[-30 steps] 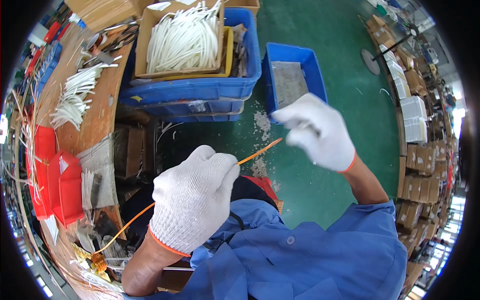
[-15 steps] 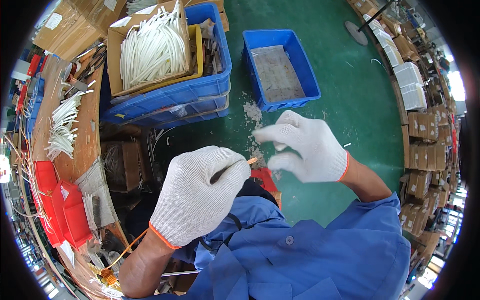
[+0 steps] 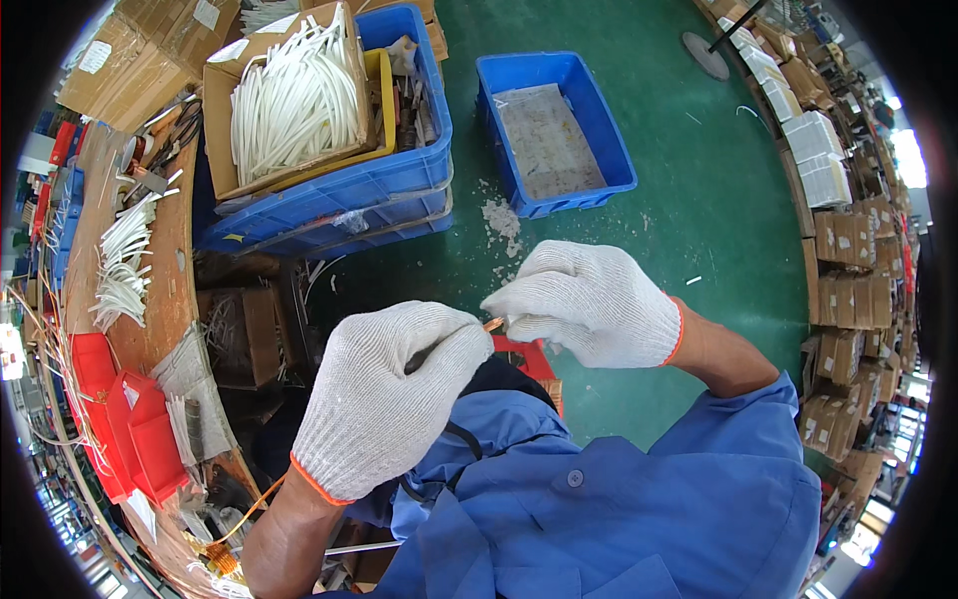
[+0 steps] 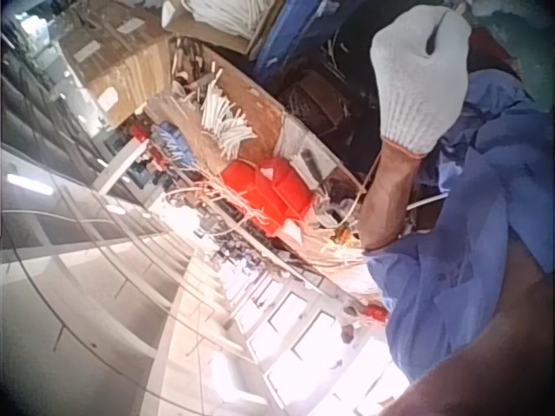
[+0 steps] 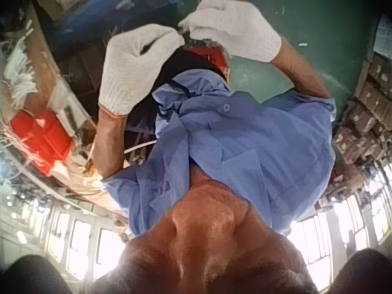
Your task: Assembling or bundling electrical wiring components with plastic tubes at a workbench.
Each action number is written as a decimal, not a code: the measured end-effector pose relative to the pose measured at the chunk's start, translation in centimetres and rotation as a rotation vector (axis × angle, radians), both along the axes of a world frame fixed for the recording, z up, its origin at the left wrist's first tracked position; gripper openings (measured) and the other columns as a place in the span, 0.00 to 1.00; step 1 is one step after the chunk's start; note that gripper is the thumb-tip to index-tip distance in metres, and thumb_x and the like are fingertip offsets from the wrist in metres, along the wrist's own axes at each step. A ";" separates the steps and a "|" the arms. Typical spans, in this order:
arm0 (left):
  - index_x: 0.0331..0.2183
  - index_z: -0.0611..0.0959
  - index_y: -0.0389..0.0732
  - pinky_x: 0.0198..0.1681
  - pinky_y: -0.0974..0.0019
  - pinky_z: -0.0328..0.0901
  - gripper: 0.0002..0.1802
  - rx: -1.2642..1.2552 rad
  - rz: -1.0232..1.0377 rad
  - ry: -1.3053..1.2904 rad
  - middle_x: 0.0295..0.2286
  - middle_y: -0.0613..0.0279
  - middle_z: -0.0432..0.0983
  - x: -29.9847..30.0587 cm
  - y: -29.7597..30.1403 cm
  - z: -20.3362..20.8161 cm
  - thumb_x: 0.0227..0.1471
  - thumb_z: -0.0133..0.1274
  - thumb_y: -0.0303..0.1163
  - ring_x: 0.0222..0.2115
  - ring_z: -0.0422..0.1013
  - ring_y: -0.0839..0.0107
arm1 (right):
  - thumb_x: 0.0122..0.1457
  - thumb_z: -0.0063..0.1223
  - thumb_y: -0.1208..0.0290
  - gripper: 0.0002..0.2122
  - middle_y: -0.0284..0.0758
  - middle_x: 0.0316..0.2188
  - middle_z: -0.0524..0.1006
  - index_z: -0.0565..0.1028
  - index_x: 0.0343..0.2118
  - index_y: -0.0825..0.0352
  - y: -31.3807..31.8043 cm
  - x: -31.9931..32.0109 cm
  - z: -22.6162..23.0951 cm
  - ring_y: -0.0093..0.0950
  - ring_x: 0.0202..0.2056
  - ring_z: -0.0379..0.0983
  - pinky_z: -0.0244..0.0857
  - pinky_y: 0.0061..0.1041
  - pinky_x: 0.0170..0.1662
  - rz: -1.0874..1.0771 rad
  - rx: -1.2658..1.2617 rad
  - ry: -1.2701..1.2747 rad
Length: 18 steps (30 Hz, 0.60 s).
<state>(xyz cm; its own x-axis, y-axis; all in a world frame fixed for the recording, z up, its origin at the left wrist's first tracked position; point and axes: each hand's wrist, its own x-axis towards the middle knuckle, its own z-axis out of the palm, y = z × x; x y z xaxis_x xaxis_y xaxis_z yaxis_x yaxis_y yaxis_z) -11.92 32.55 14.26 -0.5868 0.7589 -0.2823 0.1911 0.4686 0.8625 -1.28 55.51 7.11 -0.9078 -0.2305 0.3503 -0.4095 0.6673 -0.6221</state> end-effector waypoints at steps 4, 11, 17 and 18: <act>0.43 0.91 0.30 0.37 0.70 0.72 0.12 0.012 0.028 -0.050 0.32 0.55 0.87 0.0 -0.1 -0.5 0.61 0.64 0.29 0.32 0.78 0.78 | 0.56 0.68 0.71 0.14 0.31 0.34 0.77 0.82 0.46 0.58 0.0 -0.3 0.1 0.33 0.34 0.79 0.74 0.31 0.33 0.027 -0.006 0.026; 0.44 0.90 0.29 0.39 0.70 0.73 0.13 0.028 0.012 -0.045 0.34 0.54 0.88 -0.1 -0.1 -0.5 0.61 0.65 0.29 0.34 0.79 0.78 | 0.49 0.71 0.77 0.22 0.32 0.38 0.83 0.84 0.51 0.58 0.1 -0.4 0.3 0.35 0.37 0.80 0.75 0.32 0.38 0.048 0.040 -0.021; 0.43 0.90 0.29 0.37 0.70 0.73 0.13 0.044 -0.004 -0.030 0.32 0.56 0.88 -0.2 -0.1 -0.7 0.62 0.65 0.30 0.33 0.78 0.79 | 0.48 0.72 0.75 0.23 0.30 0.39 0.83 0.84 0.51 0.57 0.1 -0.5 0.2 0.33 0.38 0.80 0.75 0.31 0.38 0.052 0.086 -0.006; 0.43 0.90 0.29 0.37 0.70 0.72 0.13 0.051 -0.007 -0.030 0.31 0.56 0.88 -0.1 -0.2 -0.8 0.62 0.64 0.30 0.32 0.78 0.80 | 0.48 0.72 0.74 0.23 0.30 0.39 0.83 0.84 0.51 0.57 0.1 -0.5 0.1 0.33 0.38 0.80 0.75 0.31 0.38 0.051 0.084 0.009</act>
